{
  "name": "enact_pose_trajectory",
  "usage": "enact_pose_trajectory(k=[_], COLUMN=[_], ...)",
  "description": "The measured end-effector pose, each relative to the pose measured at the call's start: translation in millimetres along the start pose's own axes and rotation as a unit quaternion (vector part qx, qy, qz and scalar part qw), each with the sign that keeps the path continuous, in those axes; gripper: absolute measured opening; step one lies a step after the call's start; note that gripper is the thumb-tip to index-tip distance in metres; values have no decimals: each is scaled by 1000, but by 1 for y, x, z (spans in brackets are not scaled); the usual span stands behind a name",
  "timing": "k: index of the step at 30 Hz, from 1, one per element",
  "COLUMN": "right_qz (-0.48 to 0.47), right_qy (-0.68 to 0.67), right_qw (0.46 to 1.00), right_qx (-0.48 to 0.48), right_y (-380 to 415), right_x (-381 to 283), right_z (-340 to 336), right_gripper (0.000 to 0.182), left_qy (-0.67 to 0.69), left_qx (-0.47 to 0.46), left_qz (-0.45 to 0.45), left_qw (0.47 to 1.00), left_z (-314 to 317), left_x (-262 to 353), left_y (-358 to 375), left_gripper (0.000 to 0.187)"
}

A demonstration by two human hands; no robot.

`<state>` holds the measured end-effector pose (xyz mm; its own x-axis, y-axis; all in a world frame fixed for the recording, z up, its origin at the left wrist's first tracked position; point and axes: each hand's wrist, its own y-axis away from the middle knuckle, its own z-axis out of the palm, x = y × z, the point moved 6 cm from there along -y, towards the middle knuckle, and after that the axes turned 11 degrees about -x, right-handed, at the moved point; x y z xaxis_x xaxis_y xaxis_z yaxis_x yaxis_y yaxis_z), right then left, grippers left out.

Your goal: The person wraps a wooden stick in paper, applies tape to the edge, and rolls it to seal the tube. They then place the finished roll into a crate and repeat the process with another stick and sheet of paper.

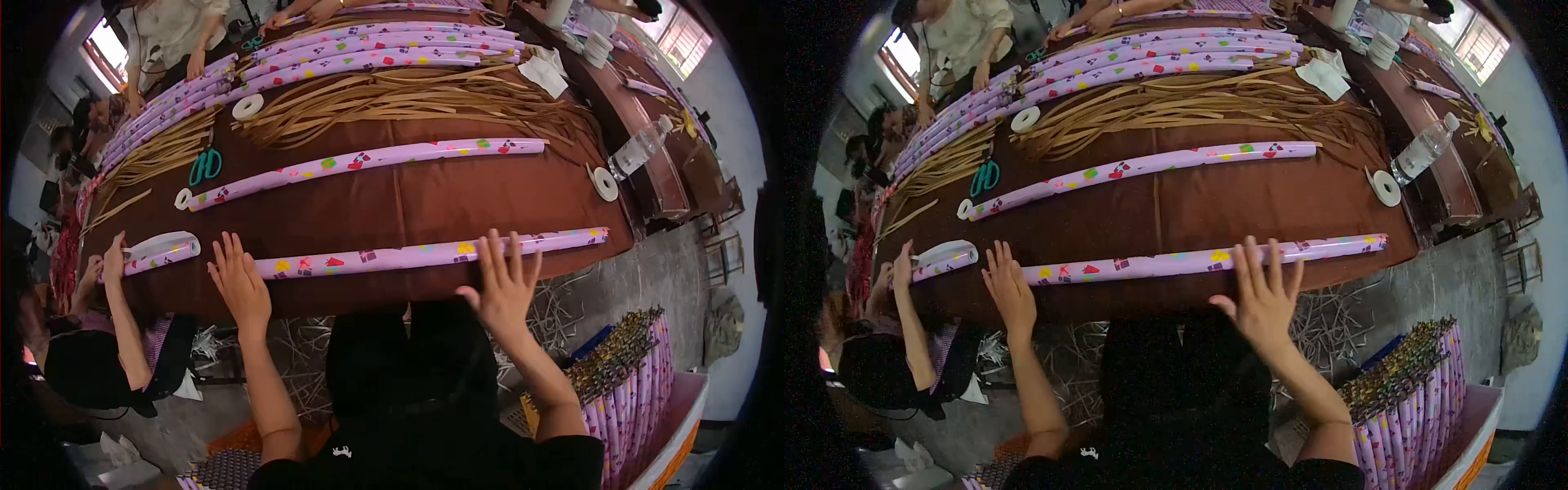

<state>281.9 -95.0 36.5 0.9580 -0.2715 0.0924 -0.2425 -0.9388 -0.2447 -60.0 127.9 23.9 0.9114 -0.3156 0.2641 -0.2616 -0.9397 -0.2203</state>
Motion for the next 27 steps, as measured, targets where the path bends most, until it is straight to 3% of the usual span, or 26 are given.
enact_pose_trajectory(k=[9,11,13,14,17,19,21,23,27], right_qz=[294,163,28,-23,-27,-33,-54,-57,-36], right_qy=[192,81,19,3,-88,-117,-84,-47,-64], right_qw=[936,978,999,997,993,991,995,997,997], right_qx=[25,101,-7,-72,-68,-60,-32,12,6], right_y=[42,30,10,6,3,-2,-4,-9,-35], right_x=[212,194,155,141,143,146,150,152,139], right_z=[10,-15,-28,-21,-11,-14,-10,-11,-17], right_gripper=[67,72,76,77,60,46,46,48,49], left_qy=[-34,-139,-238,-196,-10,22,2,-14,-26], left_qx=[-27,13,93,63,-38,-38,-29,-81,-51], left_qz=[-10,10,67,125,315,365,372,341,322], left_qw=[999,990,964,971,948,930,928,937,945], left_z=[3,-3,-32,-35,-28,-8,-6,-4,1], left_x=[-3,2,32,43,76,91,93,92,89], left_y=[-3,-2,3,2,10,20,23,17,5], left_gripper=[48,45,43,44,50,53,56,58,56])
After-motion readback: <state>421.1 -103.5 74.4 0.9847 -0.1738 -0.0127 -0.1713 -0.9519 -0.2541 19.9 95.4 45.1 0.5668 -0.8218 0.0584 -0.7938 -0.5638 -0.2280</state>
